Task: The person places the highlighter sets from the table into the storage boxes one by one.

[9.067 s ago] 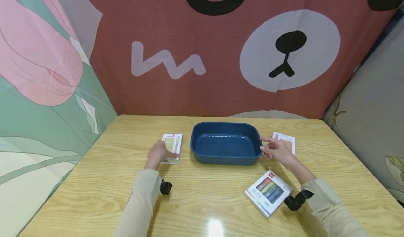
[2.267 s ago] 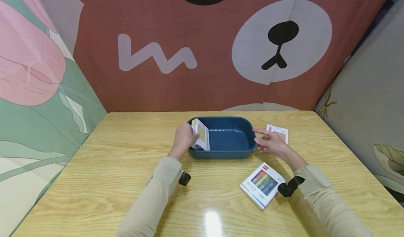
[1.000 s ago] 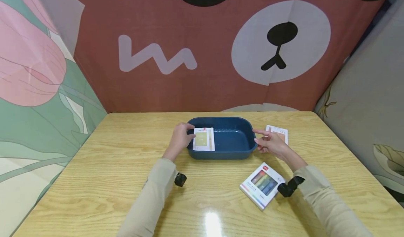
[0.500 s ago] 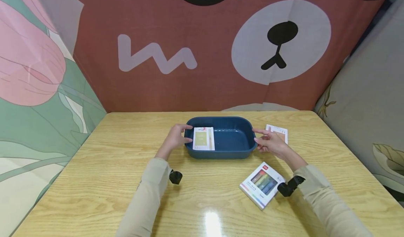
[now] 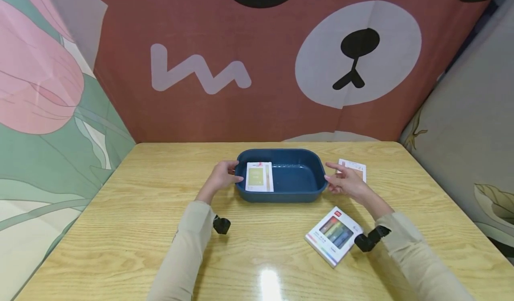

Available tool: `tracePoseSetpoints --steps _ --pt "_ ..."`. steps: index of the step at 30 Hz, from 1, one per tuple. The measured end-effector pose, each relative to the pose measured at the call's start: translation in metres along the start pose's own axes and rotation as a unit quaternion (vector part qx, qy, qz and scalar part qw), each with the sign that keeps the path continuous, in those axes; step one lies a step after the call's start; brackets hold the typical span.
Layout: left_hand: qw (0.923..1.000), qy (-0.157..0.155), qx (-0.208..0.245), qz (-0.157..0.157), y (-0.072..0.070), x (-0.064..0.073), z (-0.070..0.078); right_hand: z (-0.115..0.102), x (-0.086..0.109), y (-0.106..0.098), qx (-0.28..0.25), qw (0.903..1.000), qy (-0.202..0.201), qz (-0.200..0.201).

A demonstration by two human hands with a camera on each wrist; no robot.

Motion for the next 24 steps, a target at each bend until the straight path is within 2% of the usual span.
tracePoseSetpoints --steps 7,16,24 --pt "0.9994 -0.014 0.030 -0.007 -0.001 0.000 -0.007 -0.004 0.006 0.000 0.010 0.9999 0.010 -0.001" --pt "0.9994 0.003 0.035 -0.003 -0.001 0.000 -0.013 -0.008 0.018 -0.001 0.123 0.9923 -0.004 0.014" --pt "0.9993 -0.004 0.038 -0.001 -0.001 0.000 -0.013 -0.014 0.036 0.004 0.151 0.9885 0.007 -0.002"
Point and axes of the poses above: each hand's wrist, its own x-axis away from the middle knuckle, its own y-axis out of the palm, z = x × y, the point moved 1 cm from there along -x, towards the middle knuckle, and after that the axes turned 3 degrees about y, right-handed, at the moved point
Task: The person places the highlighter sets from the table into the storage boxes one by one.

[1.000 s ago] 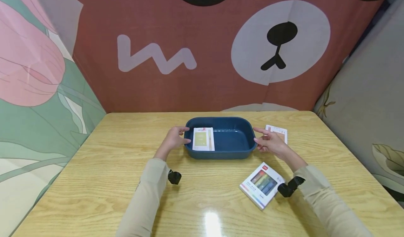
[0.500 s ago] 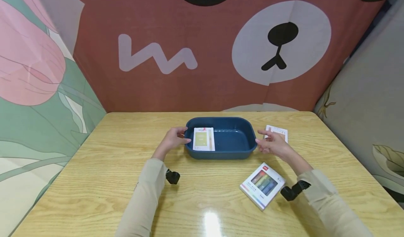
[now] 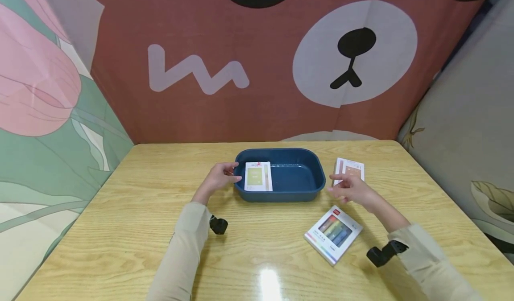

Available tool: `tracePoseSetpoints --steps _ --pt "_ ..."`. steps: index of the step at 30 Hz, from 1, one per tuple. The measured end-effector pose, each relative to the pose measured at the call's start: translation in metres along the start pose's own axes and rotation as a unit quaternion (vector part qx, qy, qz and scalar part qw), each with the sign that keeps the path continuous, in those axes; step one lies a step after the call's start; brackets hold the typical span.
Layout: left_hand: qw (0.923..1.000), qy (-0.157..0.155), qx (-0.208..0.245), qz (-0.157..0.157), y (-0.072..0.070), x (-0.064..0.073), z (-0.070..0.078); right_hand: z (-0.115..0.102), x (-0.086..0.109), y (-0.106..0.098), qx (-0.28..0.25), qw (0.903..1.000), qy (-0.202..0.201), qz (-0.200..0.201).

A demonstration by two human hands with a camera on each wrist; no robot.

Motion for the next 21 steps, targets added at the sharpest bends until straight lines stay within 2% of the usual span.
tracePoseSetpoints --steps 5,16,21 --pt "0.9999 -0.011 0.004 0.003 0.001 0.001 -0.001 -0.001 0.009 0.002 0.006 0.9999 -0.009 0.000" --pt "0.9999 -0.009 0.007 -0.002 0.002 0.001 0.000 0.007 0.027 0.006 0.019 0.9997 -0.005 -0.015" --pt "1.0000 -0.005 0.007 0.000 0.001 0.001 0.000 0.009 0.030 0.005 0.060 0.9981 0.003 -0.012"
Point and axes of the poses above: each hand's wrist, its own x-axis away from the middle knuckle, its own y-axis out of the palm, z = x × y, the point moved 1 cm from there along -x, towards the middle knuckle, and after that the axes turned 3 degrees about y, right-handed, at the moved point
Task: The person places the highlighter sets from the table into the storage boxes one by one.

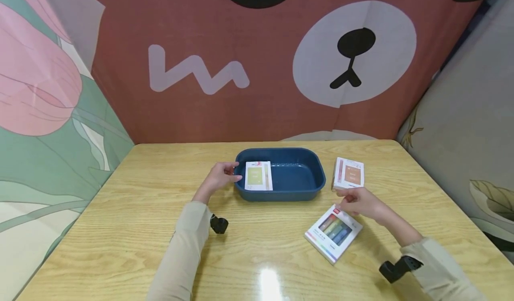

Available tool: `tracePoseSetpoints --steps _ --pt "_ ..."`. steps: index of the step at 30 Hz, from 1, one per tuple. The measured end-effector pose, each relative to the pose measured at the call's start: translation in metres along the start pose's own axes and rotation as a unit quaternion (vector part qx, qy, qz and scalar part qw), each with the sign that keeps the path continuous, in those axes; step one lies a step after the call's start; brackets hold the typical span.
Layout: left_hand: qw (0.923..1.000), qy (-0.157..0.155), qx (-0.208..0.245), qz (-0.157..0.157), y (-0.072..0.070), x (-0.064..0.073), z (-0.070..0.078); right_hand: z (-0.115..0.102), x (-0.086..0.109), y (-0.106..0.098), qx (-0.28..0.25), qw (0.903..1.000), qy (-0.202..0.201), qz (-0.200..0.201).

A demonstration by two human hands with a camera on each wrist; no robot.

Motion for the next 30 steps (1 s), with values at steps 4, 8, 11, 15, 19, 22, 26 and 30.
tracePoseSetpoints --steps 4,8,11,15,19,22,26,30 --pt "1.0000 -0.001 0.001 0.000 0.000 0.000 0.000 0.004 0.002 0.000 0.076 0.9970 0.009 0.011" --pt "1.0000 -0.001 0.002 0.000 0.000 0.000 0.000 0.006 0.004 0.000 0.138 0.9902 -0.002 0.021" --pt "1.0000 0.002 0.003 0.001 0.000 0.000 0.000 0.007 0.007 0.000 0.169 0.9852 -0.014 0.029" --pt "1.0000 0.004 0.002 0.001 0.000 -0.001 -0.001 0.009 0.009 0.001 0.195 0.9797 -0.032 0.033" --pt "1.0000 0.003 -0.001 -0.001 -0.001 0.000 -0.001 0.012 0.011 0.001 0.213 0.9765 -0.015 0.027" --pt "1.0000 0.007 0.004 -0.001 -0.001 0.000 -0.001 0.015 0.011 0.001 0.224 0.9743 0.015 0.018" --pt "0.9998 0.009 0.016 -0.002 -0.001 0.001 0.001 0.019 0.012 0.002 0.232 0.9721 0.031 0.010" --pt "0.9998 0.007 0.018 -0.003 -0.001 0.002 0.001 0.022 0.012 0.003 0.224 0.9741 0.027 0.000"
Point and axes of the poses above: each hand's wrist, its own x-axis away from the middle knuckle, its own y-axis out of the palm, z = x × y, the point moved 1 cm from there along -x, towards the middle knuckle, and after that the axes turned 3 degrees about y, right-handed, at the moved point
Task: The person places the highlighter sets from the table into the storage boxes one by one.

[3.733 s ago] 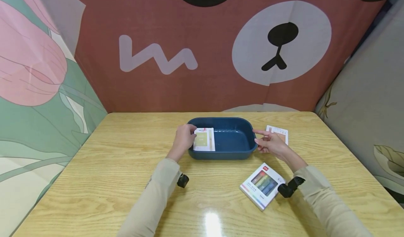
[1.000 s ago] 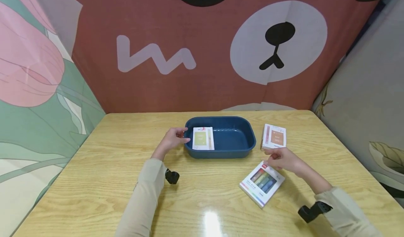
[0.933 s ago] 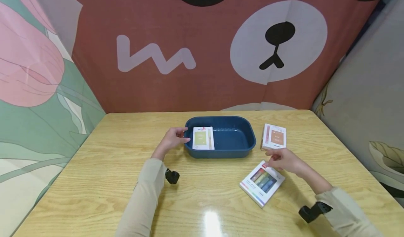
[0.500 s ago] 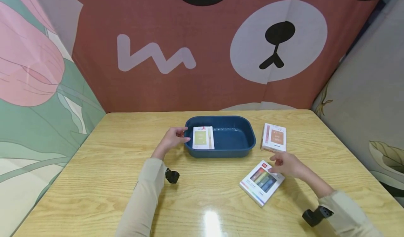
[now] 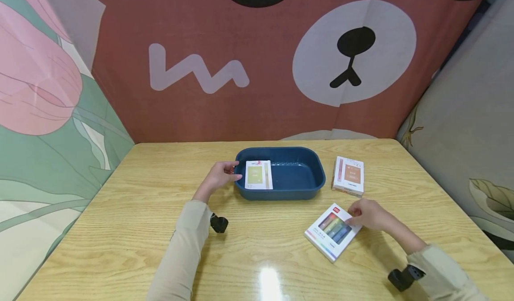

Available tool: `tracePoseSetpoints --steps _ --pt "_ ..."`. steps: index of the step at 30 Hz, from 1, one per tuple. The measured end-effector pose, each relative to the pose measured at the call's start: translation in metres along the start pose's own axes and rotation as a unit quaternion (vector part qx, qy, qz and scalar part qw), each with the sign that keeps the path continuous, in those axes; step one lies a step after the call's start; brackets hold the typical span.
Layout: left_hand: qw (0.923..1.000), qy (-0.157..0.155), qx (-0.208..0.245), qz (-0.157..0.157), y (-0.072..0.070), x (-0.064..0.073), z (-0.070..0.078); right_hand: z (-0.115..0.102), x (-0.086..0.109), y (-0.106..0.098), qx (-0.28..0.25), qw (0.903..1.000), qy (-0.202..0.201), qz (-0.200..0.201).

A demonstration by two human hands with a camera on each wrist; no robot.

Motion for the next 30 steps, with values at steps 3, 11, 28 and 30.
tracePoseSetpoints --steps 3,11,28,30 --pt "1.0000 -0.001 -0.003 -0.001 0.000 0.000 0.000 0.001 0.001 0.002 -0.005 0.9999 -0.009 -0.005" --pt "0.9999 -0.008 -0.008 -0.006 0.000 0.000 0.000 0.001 0.000 0.002 -0.006 0.9999 -0.007 -0.012" --pt "1.0000 -0.006 -0.004 -0.006 0.000 0.000 0.001 -0.007 0.005 -0.004 -0.019 0.9992 -0.033 -0.008" --pt "0.9999 -0.008 -0.004 -0.007 0.000 0.000 0.001 -0.009 0.007 -0.004 -0.038 0.9988 -0.031 -0.005"
Point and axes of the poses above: each hand's wrist, its own x-axis away from the middle knuckle, its own y-axis out of the palm, z = x × y, the point moved 1 cm from there along -x, towards the middle knuckle, and after that the axes turned 3 degrees about y, right-handed, at the moved point
